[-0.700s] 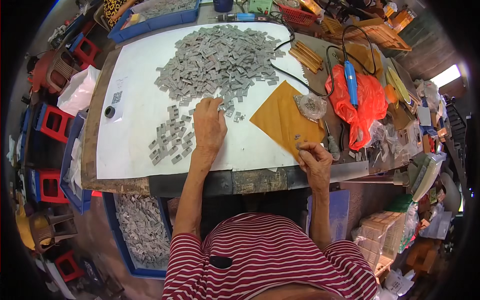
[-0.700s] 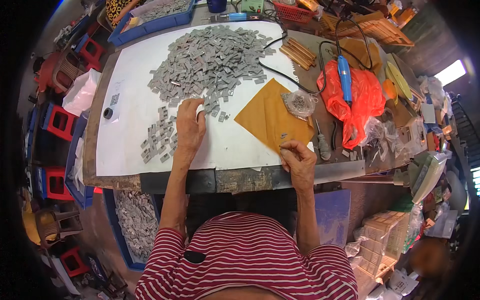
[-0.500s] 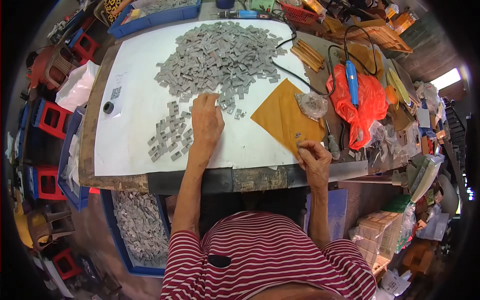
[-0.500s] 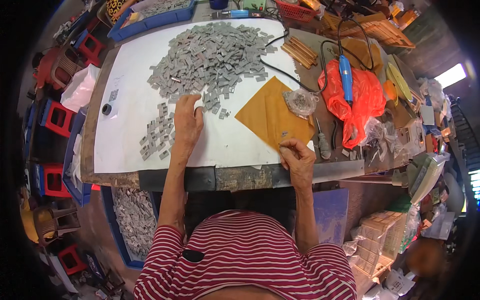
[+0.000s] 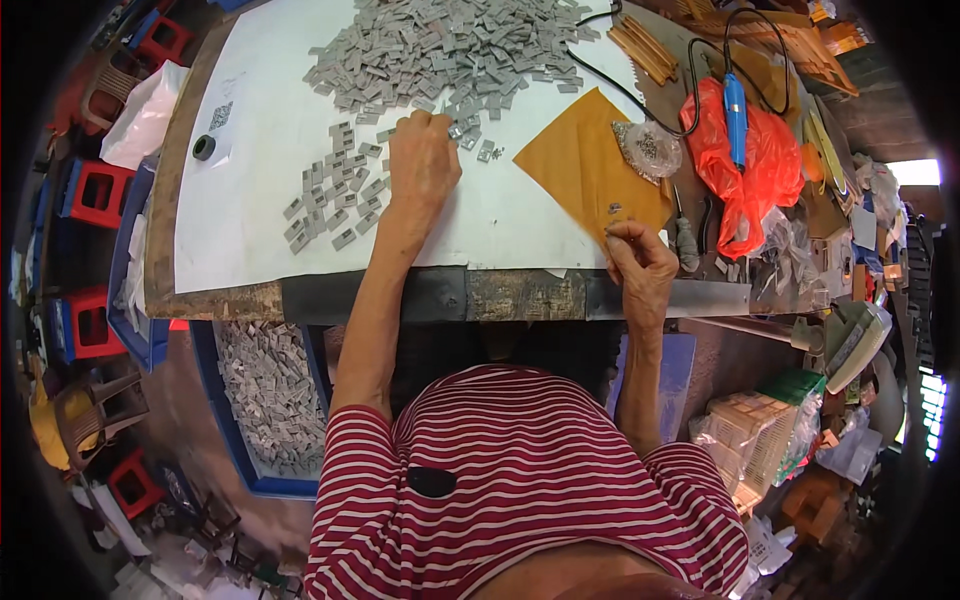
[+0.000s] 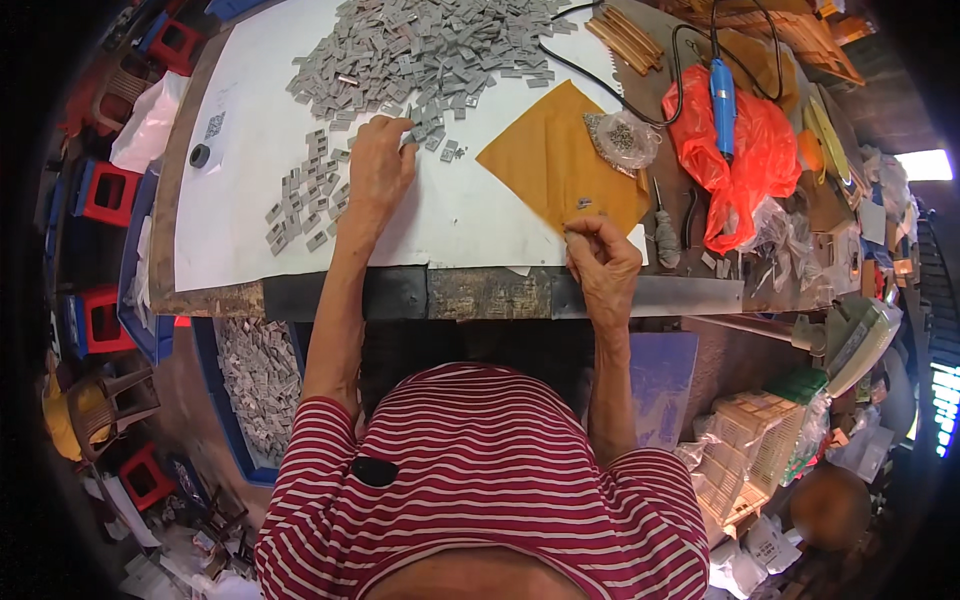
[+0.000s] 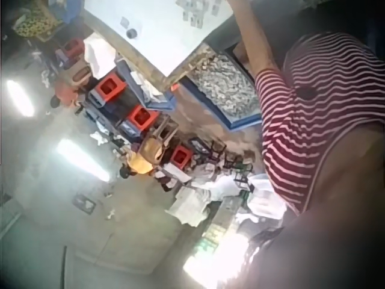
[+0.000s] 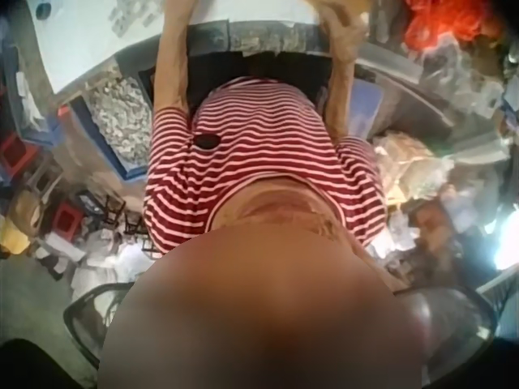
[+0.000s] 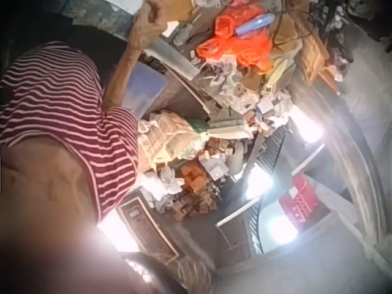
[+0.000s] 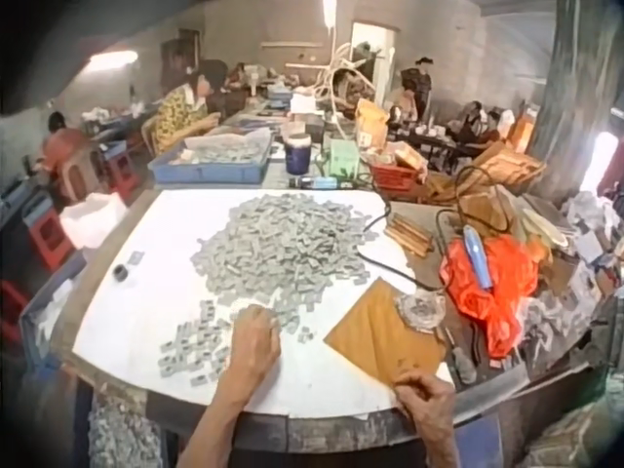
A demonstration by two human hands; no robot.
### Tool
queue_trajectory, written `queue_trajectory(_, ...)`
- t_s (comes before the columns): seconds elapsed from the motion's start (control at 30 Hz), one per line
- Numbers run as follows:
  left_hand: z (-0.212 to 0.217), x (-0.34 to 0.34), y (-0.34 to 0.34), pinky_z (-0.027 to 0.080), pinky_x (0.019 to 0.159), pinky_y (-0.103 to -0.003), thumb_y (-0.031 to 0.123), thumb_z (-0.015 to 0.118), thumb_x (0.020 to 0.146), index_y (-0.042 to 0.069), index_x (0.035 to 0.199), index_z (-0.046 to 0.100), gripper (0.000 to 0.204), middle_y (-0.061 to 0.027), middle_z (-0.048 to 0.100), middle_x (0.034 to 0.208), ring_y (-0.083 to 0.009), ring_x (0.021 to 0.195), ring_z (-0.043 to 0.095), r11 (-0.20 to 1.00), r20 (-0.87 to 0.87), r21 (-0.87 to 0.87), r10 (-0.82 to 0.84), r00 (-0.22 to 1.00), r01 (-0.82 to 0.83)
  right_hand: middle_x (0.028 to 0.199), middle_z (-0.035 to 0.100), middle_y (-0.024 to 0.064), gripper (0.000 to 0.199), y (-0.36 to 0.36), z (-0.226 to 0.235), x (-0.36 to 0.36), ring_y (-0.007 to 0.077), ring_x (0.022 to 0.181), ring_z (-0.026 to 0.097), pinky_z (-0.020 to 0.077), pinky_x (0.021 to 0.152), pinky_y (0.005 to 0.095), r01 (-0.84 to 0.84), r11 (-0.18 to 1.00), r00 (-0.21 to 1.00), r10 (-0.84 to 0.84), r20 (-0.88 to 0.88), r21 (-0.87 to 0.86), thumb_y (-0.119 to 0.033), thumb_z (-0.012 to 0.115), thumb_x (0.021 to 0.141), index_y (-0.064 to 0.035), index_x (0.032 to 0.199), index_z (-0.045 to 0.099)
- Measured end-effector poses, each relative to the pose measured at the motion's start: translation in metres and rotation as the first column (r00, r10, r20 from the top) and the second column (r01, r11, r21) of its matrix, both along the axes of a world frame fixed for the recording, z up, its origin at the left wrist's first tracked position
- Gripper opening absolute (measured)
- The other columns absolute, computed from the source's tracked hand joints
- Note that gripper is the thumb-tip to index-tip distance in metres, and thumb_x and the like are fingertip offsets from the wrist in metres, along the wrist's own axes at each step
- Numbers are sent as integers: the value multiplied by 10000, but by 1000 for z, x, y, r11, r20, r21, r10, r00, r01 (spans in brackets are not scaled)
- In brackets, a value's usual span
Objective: Inspecting and sorting small rectangular metal or plastic components at a workshop workbench.
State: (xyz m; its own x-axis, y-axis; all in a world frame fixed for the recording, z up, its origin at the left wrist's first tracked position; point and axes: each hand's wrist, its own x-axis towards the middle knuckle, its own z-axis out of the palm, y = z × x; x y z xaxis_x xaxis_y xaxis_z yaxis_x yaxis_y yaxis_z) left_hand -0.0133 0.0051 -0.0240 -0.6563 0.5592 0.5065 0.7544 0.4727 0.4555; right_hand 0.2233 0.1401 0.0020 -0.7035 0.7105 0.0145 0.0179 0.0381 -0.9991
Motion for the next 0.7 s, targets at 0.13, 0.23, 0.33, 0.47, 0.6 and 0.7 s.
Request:
queue_trajectory(0.13, -4, 3, 5, 419, 673, -376, 49, 638, 650, 17, 792, 594, 151, -118, 531, 819, -279, 798, 508, 986, -40, -110, 119, 992, -123, 650, 523, 1, 92, 0, 1, 4, 44, 518, 459, 329, 426, 161, 2, 999, 1000, -3, 27, 35, -9, 567, 808, 14, 894, 588)
queue_trajectory(0.23, -8, 3, 7, 412, 664, -375, 66, 633, 661, 19, 772, 595, 126, -107, 528, 814, -269, 792, 504, 973, -125, -143, 163, 979, -180, 642, 517, -2, 88, 1, -3, 7, 40, 512, 450, 326, 427, 160, 12, 998, 999, -14, 38, 56, -13, 570, 809, 15, 891, 589)
queue_trajectory(0.33, -12, 0, 8, 404, 659, -380, 75, 620, 672, 19, 757, 595, 104, -102, 530, 811, -267, 785, 503, 968, -122, -170, 165, 979, -185, 628, 511, -6, 88, 1, -3, 9, 36, 507, 443, 321, 429, 157, 18, 999, 998, -20, 52, 45, -15, 573, 808, 16, 889, 589)
queue_trajectory(0.47, -17, -2, 8, 411, 699, -385, 101, 623, 669, 58, 754, 603, 97, -103, 542, 782, -276, 778, 516, 963, -90, -174, 194, 977, -207, 616, 506, -7, 88, 0, -3, 10, 35, 504, 437, 318, 430, 157, 16, 998, 997, -20, 68, 68, -9, 575, 805, 18, 888, 589)
queue_trajectory(0.6, -13, 4, 4, 394, 645, -385, 42, 602, 655, 32, 732, 576, 81, -100, 528, 769, -269, 778, 508, 971, -75, -187, 135, 988, -147, 616, 506, -4, 92, 0, -4, 11, 39, 511, 442, 321, 433, 160, -12, 1000, 999, 12, 46, 12, -2, 570, 806, 18, 894, 587)
queue_trajectory(0.7, -7, 7, 0, 394, 630, -392, 27, 598, 648, 44, 723, 557, 87, -99, 530, 744, -272, 761, 515, 978, -41, -173, 112, 993, -118, 617, 506, -1, 97, -4, -2, 9, 43, 516, 446, 324, 436, 161, -32, 999, 999, 32, 39, 1, 1, 567, 806, 21, 900, 583)
